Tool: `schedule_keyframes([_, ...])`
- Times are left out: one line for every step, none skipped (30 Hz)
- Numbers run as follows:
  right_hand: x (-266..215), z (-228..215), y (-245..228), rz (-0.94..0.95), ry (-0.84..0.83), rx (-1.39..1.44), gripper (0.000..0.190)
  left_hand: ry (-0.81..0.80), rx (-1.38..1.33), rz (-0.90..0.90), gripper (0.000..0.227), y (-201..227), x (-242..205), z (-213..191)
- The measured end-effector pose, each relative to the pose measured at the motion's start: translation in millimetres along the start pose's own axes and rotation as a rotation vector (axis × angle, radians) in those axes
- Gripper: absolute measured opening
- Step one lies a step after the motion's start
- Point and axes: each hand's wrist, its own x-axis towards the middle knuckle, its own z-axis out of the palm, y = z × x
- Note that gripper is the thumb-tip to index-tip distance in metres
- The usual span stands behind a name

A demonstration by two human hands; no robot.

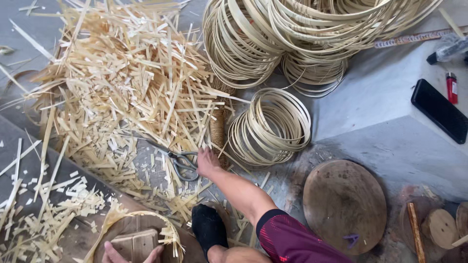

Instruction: The person assembles bamboo basket lids by fitting a circular frame over a woven bamboo square, trimming the edges with scissors, and then securing it onto a wooden block to finalize the shape.

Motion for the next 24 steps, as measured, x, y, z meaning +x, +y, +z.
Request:
schedule_keyframes([-3.2, 0.2, -3.8, -0.088, 0.088, -0.098, 0.067, 0.031, -0.070, -0.049, 0.148, 7.7, 9.7, 6.2])
schedule_keyframes([-5.7, 4.1, -9.9, -0.191, 0.163, -0.194, 0.064, -0.026, -0.121, -0.180, 0.155, 14.3, 13.1, 2.4])
schedule_keyframes([-2.2, 6.6, -12.8, -0.150, 0.123, -0.155, 0.072, -0.093, 0.043, -0.194, 0.155, 23.1, 14.6, -3.3])
schedule_keyframes([1.7, 15.3, -17.3, -0.124, 0.068, -0.121, 0.081, -0.158, 0.217, -0.228, 0.155, 36.2, 7.8, -10.5])
schedule_keyframes([6.9, 26.3, -19.8, -0.097, 0.012, -0.088, 0.089, -0.226, 0.390, -0.265, 0.154, 46.2, 12.4, -15.7])
schedule_keyframes([14.3, 36.0, -19.0, -0.029, -0.043, -0.078, 0.087, -0.302, 0.367, -0.254, 0.154, 48.2, 26.9, -27.7])
schedule_keyframes([20.7, 40.0, -17.8, 0.039, -0.099, -0.072, 0.084, -0.377, 0.341, -0.244, 0.154, 49.1, 41.0, -41.1])
schedule_keyframes([23.6, 41.8, -13.7, 0.008, -0.070, -0.054, 0.085, -0.365, 0.300, -0.211, 0.147, 53.9, 45.6, -52.5])
schedule_keyframes([23.1, 44.4, -10.0, -0.021, -0.042, -0.034, 0.085, -0.351, 0.260, -0.178, 0.140, 58.6, 48.1, -64.6])
schedule_keyframes([20.0, 45.8, -4.7, -0.028, -0.049, -0.022, 0.092, -0.301, 0.279, -0.168, 0.138, 64.0, 52.4, -75.6])
schedule_keyframes([18.0, 44.3, 2.0, -0.035, -0.055, -0.012, 0.100, -0.254, 0.301, -0.158, 0.135, 68.4, 55.9, -86.6])
schedule_keyframes([15.6, 41.3, 8.7, -0.035, -0.135, 0.037, 0.074, -0.170, 0.243, -0.115, 0.136, 69.6, 55.6, -99.5])
schedule_keyframes([13.2, 39.5, 13.8, -0.033, -0.216, 0.085, 0.052, -0.084, 0.187, -0.072, 0.136, 68.6, 55.3, -110.5])
schedule_keyframes([8.8, 39.8, 17.7, -0.057, -0.253, 0.167, 0.046, 0.010, 0.130, -0.019, 0.137, 66.7, 60.1, -113.7])
schedule_keyframes([4.0, 38.9, 21.5, -0.078, -0.292, 0.249, 0.041, -0.017, 0.099, -0.019, 0.136, 65.4, 62.3, -112.2])
schedule_keyframes([-2.9, 35.4, 28.2, -0.115, -0.323, 0.268, 0.040, -0.047, 0.066, -0.015, 0.136, 61.3, 60.6, -110.1])
schedule_keyframes([-11.7, 29.8, 31.5, -0.151, -0.355, 0.287, 0.040, -0.076, 0.032, -0.011, 0.136, 55.5, 57.7, -105.4])
schedule_keyframes([-22.7, 23.2, 31.2, -0.209, -0.330, 0.312, 0.038, -0.191, 0.111, -0.088, 0.140, 54.2, 65.9, -82.4])
schedule_keyframes([-36.9, 18.7, 26.1, -0.267, -0.306, 0.338, 0.037, -0.305, 0.188, -0.168, 0.143, 53.3, 71.7, -62.7])
schedule_keyframes([-44.9, 12.9, 12.5, -0.190, -0.353, 0.429, 0.038, -0.332, 0.183, -0.207, 0.142, 48.3, 76.4, -53.2])
schedule_keyframes([-55.8, 3.6, 2.0, -0.112, -0.402, 0.518, 0.040, -0.358, 0.176, -0.245, 0.142, 45.1, 80.1, -46.0])
schedule_keyframes([-74.0, -4.4, -1.6, -0.012, -0.457, 0.600, 0.043, -0.403, 0.164, -0.287, 0.141, 43.2, 73.5, -44.9])
schedule_keyframes([-87.9, -7.2, -9.9, 0.038, -0.439, 0.511, 0.041, -0.374, 0.140, -0.259, 0.143, 40.6, 66.3, -49.4])
schedule_keyframes([-91.3, -10.0, -23.4, 0.072, -0.407, 0.422, 0.041, -0.326, 0.113, -0.226, 0.145, 41.0, 68.7, -53.6])
